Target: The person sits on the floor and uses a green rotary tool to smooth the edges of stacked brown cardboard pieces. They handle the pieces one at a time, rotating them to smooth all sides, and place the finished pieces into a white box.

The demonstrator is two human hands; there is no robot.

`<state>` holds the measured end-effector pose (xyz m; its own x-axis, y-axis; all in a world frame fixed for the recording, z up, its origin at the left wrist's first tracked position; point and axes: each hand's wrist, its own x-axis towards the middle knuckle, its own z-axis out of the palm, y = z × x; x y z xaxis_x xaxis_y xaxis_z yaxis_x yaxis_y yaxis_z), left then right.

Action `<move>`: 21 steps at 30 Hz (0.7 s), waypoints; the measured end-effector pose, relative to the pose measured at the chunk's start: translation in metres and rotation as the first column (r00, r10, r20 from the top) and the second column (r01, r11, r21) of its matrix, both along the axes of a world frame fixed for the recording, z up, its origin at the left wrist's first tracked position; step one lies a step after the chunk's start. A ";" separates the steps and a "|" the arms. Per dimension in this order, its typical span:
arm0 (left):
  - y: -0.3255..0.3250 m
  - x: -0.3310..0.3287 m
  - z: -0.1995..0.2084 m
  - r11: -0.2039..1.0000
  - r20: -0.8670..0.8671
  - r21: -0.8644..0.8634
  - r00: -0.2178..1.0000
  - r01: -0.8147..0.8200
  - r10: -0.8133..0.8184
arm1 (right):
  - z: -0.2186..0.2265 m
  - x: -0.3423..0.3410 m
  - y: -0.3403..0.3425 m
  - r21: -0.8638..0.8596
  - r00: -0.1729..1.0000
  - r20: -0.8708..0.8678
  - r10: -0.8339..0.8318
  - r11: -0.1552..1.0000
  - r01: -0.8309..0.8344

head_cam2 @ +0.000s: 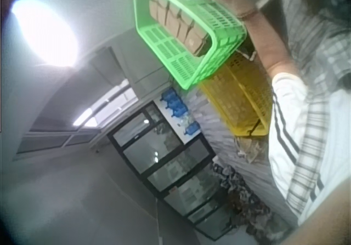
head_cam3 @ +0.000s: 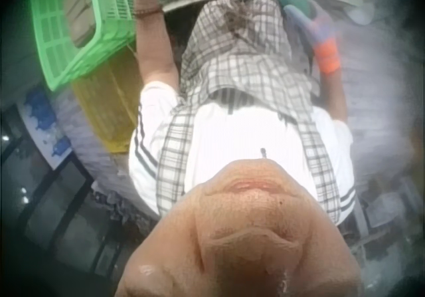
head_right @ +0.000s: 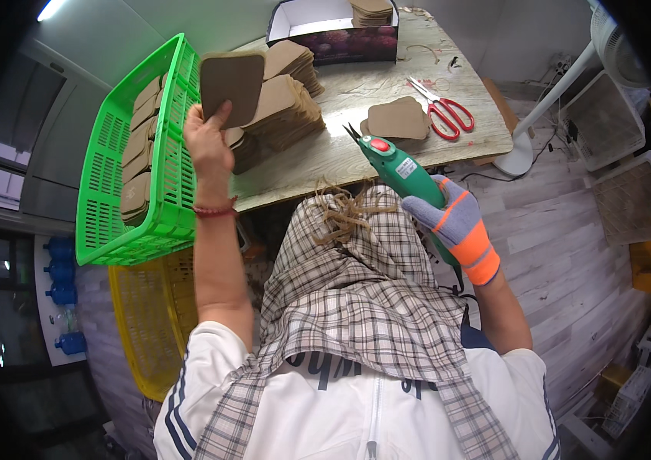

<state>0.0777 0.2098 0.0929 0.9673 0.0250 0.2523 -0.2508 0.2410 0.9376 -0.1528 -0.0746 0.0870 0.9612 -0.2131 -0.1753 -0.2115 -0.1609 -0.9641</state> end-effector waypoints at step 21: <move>-0.117 -0.078 -0.047 0.502 -0.117 -0.858 0.911 0.108 -0.396 | -0.001 0.007 0.014 -0.021 0.996 0.062 -0.070 0.997 0.071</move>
